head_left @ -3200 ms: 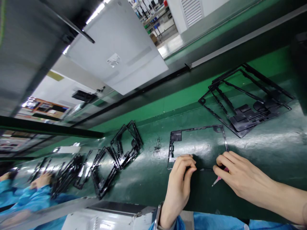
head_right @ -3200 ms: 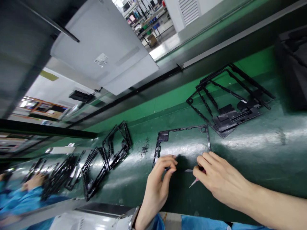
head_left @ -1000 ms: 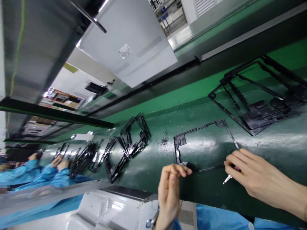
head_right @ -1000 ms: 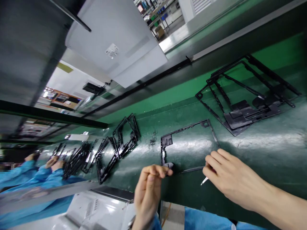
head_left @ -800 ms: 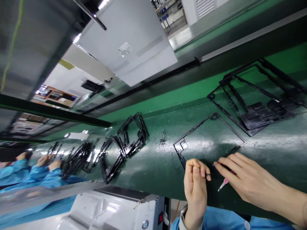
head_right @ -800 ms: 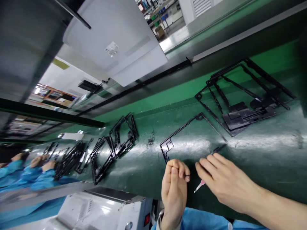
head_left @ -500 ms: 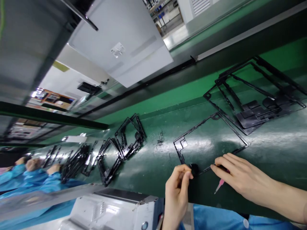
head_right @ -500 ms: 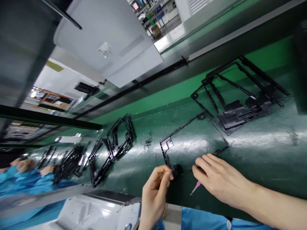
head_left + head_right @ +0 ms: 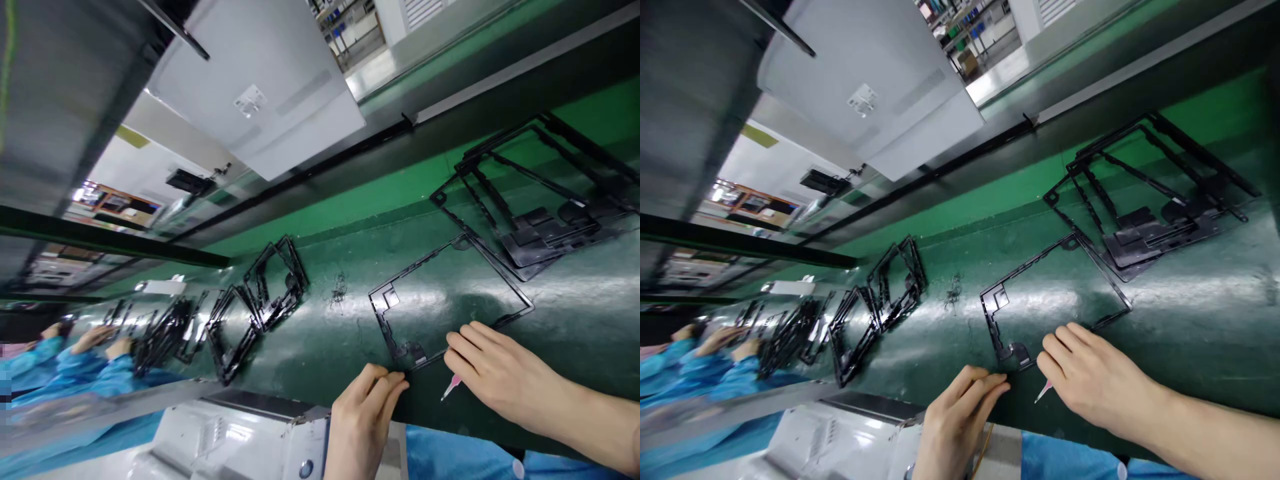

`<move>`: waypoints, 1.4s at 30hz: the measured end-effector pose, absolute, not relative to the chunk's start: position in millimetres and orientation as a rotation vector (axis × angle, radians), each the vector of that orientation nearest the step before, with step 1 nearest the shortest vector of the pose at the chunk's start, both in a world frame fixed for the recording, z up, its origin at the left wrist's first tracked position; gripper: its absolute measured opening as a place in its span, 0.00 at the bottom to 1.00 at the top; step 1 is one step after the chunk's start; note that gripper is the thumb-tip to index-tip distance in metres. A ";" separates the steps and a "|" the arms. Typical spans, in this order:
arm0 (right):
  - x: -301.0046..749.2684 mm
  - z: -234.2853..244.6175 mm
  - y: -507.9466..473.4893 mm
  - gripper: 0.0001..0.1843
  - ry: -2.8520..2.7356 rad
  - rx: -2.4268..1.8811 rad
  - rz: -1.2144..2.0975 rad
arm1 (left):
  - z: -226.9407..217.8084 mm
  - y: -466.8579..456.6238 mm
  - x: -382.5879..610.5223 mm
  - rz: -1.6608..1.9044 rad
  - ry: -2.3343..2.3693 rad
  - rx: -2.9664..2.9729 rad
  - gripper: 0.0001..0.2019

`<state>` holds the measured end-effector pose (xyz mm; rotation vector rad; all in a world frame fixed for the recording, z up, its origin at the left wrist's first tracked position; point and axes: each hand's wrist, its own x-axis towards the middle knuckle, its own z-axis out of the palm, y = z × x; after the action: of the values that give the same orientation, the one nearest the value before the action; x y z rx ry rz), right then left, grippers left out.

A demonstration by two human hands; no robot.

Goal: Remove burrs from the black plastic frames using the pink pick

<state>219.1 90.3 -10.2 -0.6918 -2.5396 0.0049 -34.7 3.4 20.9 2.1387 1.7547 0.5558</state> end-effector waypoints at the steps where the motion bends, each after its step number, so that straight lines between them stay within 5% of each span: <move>1: 220.1 -10.7 90.7 0.15 -2.540 -0.689 0.007 | 22.2 2.1 -40.3 0.572 1.773 2.122 0.06; 9: 217.8 -10.5 93.9 0.16 -2.556 -0.663 0.026 | 29.0 4.0 -62.2 0.895 1.905 1.722 0.08; 14: 218.6 -12.3 92.6 0.15 -2.548 -0.681 0.037 | 9.2 11.7 -21.1 1.134 1.420 1.326 0.11; 21: 220.1 -13.9 93.3 0.13 -2.586 -0.658 0.035 | 14.9 16.2 -36.5 0.947 1.858 1.500 0.12; 32: 222.1 -14.0 95.9 0.10 -2.616 -0.636 0.075 | 25.0 0.2 -51.3 0.380 1.756 2.167 0.08; 42: 223.2 -15.4 95.1 0.10 -2.645 -0.636 0.082 | 32.7 3.0 -75.7 0.897 1.851 1.677 0.09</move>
<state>223.2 95.1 -15.4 -0.6363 -2.6450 0.0818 -75.7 3.0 32.7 1.6770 1.8510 0.8967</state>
